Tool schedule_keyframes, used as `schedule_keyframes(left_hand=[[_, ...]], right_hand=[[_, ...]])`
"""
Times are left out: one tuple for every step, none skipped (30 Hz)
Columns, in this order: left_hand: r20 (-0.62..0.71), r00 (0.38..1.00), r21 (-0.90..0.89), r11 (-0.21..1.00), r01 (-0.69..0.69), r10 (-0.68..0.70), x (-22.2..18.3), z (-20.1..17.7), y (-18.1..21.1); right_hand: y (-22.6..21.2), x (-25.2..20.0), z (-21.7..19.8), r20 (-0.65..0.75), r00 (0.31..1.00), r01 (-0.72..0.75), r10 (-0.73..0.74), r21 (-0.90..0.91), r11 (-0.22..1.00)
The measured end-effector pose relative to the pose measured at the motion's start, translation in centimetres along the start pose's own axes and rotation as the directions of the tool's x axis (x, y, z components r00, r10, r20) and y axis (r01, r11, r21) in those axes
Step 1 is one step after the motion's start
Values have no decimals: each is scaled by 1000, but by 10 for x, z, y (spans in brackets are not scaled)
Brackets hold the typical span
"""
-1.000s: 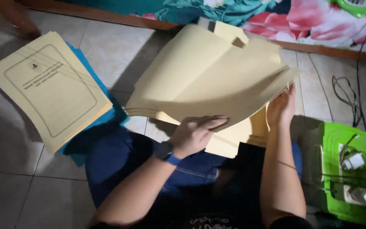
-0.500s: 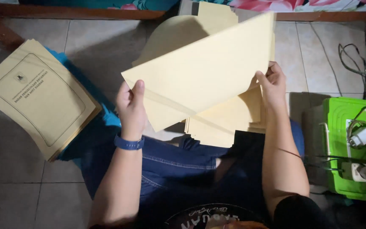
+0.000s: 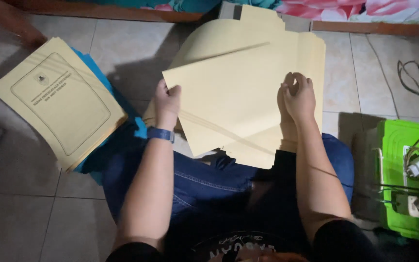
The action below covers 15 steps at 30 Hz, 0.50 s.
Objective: The person is sitting on the floor, picking up large yellow paper folders one by one from a pile, folding the flaps, and placing them into a neat stack.
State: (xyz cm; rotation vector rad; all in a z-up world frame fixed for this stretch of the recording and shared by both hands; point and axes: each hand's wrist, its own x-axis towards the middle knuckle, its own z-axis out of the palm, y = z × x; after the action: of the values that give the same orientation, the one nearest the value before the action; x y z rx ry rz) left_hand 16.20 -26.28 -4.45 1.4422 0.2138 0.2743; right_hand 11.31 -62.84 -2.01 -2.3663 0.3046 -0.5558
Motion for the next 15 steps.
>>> schedule_keyframes(left_hand=[[-35,994,222,971,-91,101,-9,6,11],[-50,978,437,885,-160,202,-19,11,21],[-59,977,434,887,-159,205,-21,12,15],[30,936,730,633,-260,350,-23,14,8],[164,881,910,276,-309,444,-24,17,1],[155,882,910,283,-302,445,-28,20,-1],[278,862,885,237,-402,424,-31,23,-2],[396,828,844,197,-498,397,-35,27,-6],[387,831,846,206,-493,400,-36,28,1],[419,882,866,198,-459,214,-41,28,8],[433,901,885,183,-428,19,-45,29,14],[438,899,882,183,-433,18,-42,29,8],[401,915,899,172,-402,44,-40,29,1],[362,929,916,155,-369,76,-35,27,-4],[366,927,915,151,-374,78,-33,28,2]], right_hand=[[1,1,2,54,998,38,-31,-133,990],[2,1,6,112,992,81,-53,-261,962],[3,-2,9,115,991,91,-63,-261,961],[4,-5,11,204,975,159,-87,-370,915],[5,-8,13,293,951,233,-99,-468,853],[-4,-10,17,296,949,242,-107,-470,849],[-13,-11,21,393,919,235,-36,-472,849],[-21,-13,24,482,875,229,36,-479,848],[-41,-13,37,484,875,238,31,-483,842],[-59,-19,48,627,773,405,-94,-374,834],[-76,-23,59,742,635,547,-214,-237,802],[-93,-24,64,741,638,543,-209,-241,804],[-110,-24,67,759,586,595,-285,-164,787],[-129,-23,73,766,530,643,-364,-82,761],[-116,-1,86,762,534,640,-366,-82,764]])
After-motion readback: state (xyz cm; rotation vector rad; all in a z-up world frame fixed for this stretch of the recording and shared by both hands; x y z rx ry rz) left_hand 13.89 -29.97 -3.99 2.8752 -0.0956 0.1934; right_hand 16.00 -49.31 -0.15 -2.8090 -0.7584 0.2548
